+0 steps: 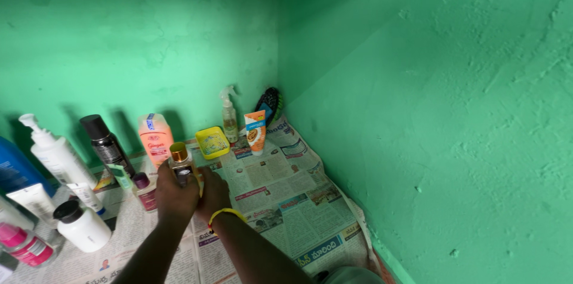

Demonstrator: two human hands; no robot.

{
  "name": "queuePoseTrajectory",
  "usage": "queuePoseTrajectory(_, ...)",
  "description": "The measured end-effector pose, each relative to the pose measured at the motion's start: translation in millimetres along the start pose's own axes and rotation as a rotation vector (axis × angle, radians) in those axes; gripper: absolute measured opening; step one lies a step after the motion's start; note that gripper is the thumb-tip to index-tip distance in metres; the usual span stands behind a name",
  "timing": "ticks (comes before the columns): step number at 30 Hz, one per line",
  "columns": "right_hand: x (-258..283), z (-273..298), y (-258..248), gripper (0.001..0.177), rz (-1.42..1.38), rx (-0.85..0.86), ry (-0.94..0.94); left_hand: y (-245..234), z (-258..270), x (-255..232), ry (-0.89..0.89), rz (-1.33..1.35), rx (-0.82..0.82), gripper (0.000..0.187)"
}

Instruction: The person moves several toiletry bottles on a newspaper-lined shelf, picks up a bottle of shampoo, and places it on a shelf above containing folded clothes. They then rearrange tubes of face wash and bottles across both shelves by hand.

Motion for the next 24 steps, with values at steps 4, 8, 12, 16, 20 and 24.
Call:
queuePoseTrajectory(4, -4.1, -2.4, -2.2, 0.046, -0.048, 0.108, -0.006, -1.6, 1.8, 4.0, 0.138, -0.046, -0.018, 0.062)
queuePoseTrajectory(8, 1.4, 0.3, -14.2, 0.051, -0.125, 0.255, 0.082, -1.4, 10.2, 3.3, 0.202, -0.070, -0.042, 0.060)
queuePoseTrajectory(12, 11.9, 6.1, -33.3, 0.064, -0.104, 0.424, 0.121, 6.8, 18.2, 13.2, 0.067, 0.029, 0.035, 0.055)
queuePoseTrajectory(16, 6.2, 11.7, -67.4, 0.066, -0.150, 0.441, 0.184, 13.4, 27.9, 19.8, 0.043, -0.073, 0.040, 0.054)
queuePoseTrajectory(20, -6.6, 25.7, -115.7, 0.051, -0.167, 0.239, 0.236, 21.3, 39.8, 26.6, 0.024, -0.091, 0.024, 0.061)
queuePoseTrajectory(24, -5.6, 46.0, -156.3, 0.037, -0.068, -0.038, 0.204, 31.5, 56.7, 31.5, 0.005, -0.084, -0.029, 0.069)
Point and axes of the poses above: each hand's wrist, its own z-axis away from the middle knuckle, its own y-axis out of the palm, x = y × z, the point moved 8 cm from there along -z, towards the middle knuckle, and after that the axes turned 12 degrees about x, right-handed, at the moved point
